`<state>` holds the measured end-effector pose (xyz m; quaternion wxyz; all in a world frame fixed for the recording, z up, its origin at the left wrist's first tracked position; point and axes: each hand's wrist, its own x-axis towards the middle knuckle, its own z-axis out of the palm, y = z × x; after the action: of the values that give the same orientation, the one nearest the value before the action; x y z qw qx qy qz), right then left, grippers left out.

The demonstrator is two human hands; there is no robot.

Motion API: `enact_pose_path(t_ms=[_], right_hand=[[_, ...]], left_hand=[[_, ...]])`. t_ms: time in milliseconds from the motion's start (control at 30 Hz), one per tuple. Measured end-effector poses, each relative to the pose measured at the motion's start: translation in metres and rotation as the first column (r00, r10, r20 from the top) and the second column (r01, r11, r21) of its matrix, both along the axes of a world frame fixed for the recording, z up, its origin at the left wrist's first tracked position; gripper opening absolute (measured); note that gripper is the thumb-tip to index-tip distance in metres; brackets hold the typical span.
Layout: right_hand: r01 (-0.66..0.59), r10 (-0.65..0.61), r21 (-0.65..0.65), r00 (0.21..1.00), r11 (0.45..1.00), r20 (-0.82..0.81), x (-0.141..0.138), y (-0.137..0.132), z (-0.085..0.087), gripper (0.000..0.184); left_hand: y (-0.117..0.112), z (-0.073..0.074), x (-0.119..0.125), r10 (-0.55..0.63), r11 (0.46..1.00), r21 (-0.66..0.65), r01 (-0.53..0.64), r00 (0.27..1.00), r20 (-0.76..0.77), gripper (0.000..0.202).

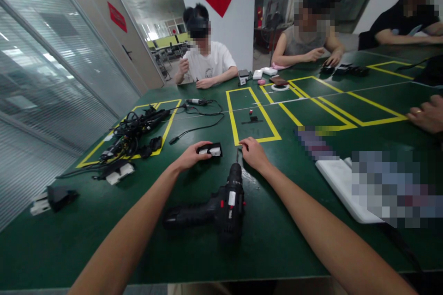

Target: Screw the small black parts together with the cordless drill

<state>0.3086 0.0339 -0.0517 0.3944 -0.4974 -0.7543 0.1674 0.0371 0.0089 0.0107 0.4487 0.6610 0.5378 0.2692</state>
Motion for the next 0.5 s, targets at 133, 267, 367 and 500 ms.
enact_pose_path(t_ms=[133,267,367,500], right_hand=[[0.003,-0.003,-0.002,1.0,1.0,0.007,0.0,-0.001,0.001,0.026],[0.002,-0.002,-0.003,1.0,1.0,0.013,0.0,-0.002,0.001,0.026],[0.001,-0.001,-0.006,1.0,1.0,0.014,0.0,-0.002,0.002,0.026],[0.001,-0.001,-0.012,1.0,1.0,0.017,0.001,-0.002,0.002,0.026]], left_hand=[[0.0,0.001,-0.001,0.002,1.0,-0.003,-0.002,1.0,-0.018,0.074],[0.001,0.005,0.001,0.008,1.0,0.002,-0.008,0.998,-0.063,0.072],[0.004,0.007,-0.001,-0.015,0.999,0.028,0.018,0.991,-0.133,0.069],[0.011,0.005,-0.005,-0.049,0.992,0.1,0.07,0.979,-0.2,0.069]])
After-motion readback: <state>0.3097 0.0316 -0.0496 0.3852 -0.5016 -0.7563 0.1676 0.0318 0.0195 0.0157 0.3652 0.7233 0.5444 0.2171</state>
